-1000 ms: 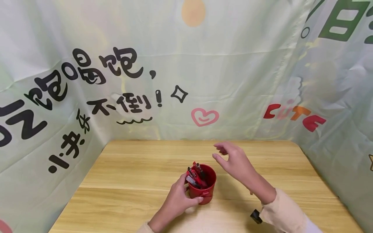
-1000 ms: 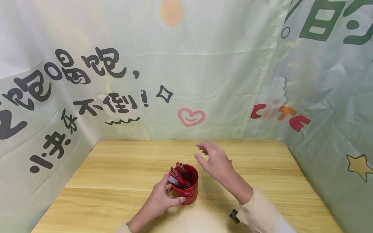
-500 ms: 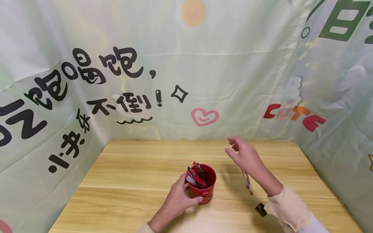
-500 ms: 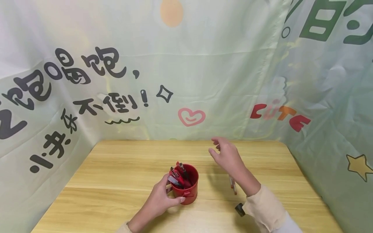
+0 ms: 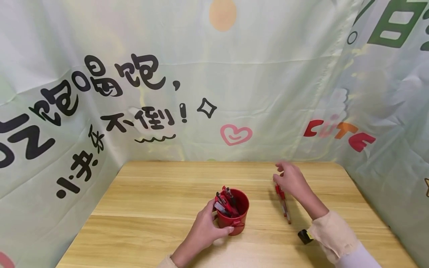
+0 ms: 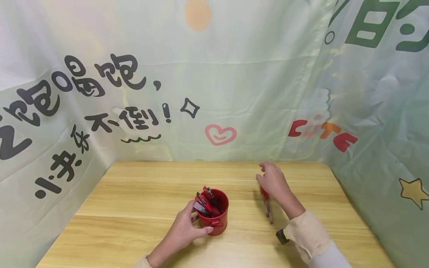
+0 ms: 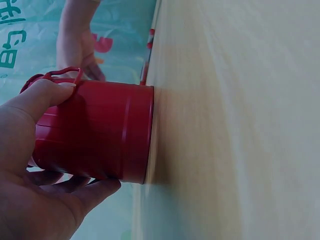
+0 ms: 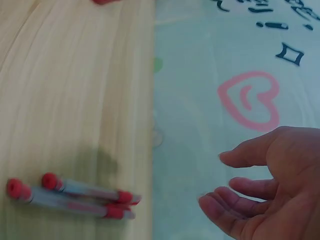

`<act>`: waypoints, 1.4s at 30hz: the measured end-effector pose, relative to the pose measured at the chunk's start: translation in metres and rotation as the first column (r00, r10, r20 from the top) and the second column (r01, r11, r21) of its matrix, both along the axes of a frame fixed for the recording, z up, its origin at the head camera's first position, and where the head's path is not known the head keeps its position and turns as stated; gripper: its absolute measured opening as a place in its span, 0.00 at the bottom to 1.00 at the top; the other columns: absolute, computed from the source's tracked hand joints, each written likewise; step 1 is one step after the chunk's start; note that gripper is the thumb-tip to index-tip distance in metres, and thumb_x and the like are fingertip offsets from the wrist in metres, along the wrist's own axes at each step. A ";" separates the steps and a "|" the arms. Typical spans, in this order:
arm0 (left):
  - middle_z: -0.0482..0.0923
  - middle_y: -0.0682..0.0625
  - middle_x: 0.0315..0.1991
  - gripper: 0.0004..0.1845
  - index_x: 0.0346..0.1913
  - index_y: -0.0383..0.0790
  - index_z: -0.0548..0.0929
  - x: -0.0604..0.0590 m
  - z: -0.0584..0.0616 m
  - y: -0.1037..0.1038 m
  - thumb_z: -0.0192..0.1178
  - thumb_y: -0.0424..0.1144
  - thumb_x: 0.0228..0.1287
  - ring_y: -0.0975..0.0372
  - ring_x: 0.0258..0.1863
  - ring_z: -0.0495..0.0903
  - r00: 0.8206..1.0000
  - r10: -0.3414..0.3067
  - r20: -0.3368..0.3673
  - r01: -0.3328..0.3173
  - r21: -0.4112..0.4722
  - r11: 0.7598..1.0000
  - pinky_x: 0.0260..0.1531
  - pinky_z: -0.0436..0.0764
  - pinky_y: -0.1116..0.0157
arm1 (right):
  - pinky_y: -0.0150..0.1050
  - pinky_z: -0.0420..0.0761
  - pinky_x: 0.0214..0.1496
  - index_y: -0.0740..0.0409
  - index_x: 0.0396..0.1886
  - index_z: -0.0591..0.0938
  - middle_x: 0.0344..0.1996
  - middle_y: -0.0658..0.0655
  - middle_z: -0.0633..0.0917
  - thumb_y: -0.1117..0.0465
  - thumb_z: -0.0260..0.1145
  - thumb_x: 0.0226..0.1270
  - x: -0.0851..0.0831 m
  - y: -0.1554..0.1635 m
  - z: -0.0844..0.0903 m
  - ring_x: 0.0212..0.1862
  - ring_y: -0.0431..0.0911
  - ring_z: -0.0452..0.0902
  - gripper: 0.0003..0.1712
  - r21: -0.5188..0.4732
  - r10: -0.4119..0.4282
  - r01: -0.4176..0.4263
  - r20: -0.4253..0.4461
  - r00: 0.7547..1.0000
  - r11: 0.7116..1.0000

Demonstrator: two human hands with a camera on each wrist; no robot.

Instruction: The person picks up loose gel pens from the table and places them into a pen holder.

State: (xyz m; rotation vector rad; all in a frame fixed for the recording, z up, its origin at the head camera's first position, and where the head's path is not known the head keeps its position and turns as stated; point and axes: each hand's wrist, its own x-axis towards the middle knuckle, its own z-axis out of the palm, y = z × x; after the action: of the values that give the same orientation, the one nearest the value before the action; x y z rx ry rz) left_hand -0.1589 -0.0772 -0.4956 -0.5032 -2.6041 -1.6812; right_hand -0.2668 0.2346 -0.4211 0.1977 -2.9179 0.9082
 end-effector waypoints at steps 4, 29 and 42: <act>0.76 0.41 0.69 0.50 0.75 0.37 0.67 0.000 0.000 0.000 0.81 0.44 0.50 0.46 0.66 0.80 1.000 -0.001 -0.004 0.001 0.004 1.000 0.60 0.87 0.53 | 0.55 0.89 0.48 0.75 0.66 0.74 0.57 0.77 0.82 0.62 0.64 0.71 -0.005 0.008 -0.007 0.55 0.67 0.83 0.29 0.051 -0.018 0.015 0.060 0.998 0.999; 0.75 0.43 0.70 0.51 0.76 0.38 0.65 0.002 0.002 0.000 0.81 0.44 0.50 0.47 0.67 0.79 1.000 0.001 0.023 -0.001 -0.002 1.000 0.61 0.87 0.55 | 0.40 0.80 0.36 0.80 0.59 0.76 0.52 0.76 0.84 0.64 0.64 0.64 -0.021 0.029 -0.042 0.37 0.52 0.77 0.28 0.127 -0.065 0.032 0.261 0.963 0.991; 0.75 0.41 0.70 0.50 0.75 0.37 0.66 0.001 0.002 0.001 0.81 0.44 0.51 0.45 0.66 0.79 1.000 0.000 0.003 0.000 -0.005 1.000 0.60 0.87 0.53 | 0.38 0.79 0.32 0.74 0.43 0.84 0.39 0.70 0.86 0.67 0.65 0.62 -0.024 0.028 -0.048 0.33 0.50 0.75 0.14 0.146 -0.071 0.034 0.257 0.964 0.989</act>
State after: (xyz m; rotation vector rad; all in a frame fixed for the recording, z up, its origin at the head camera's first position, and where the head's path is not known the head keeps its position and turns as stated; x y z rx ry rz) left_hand -0.1582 -0.0765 -0.4939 -0.5014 -2.6108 -1.6769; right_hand -0.2909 0.2629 -0.4695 0.0081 -3.2156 0.7747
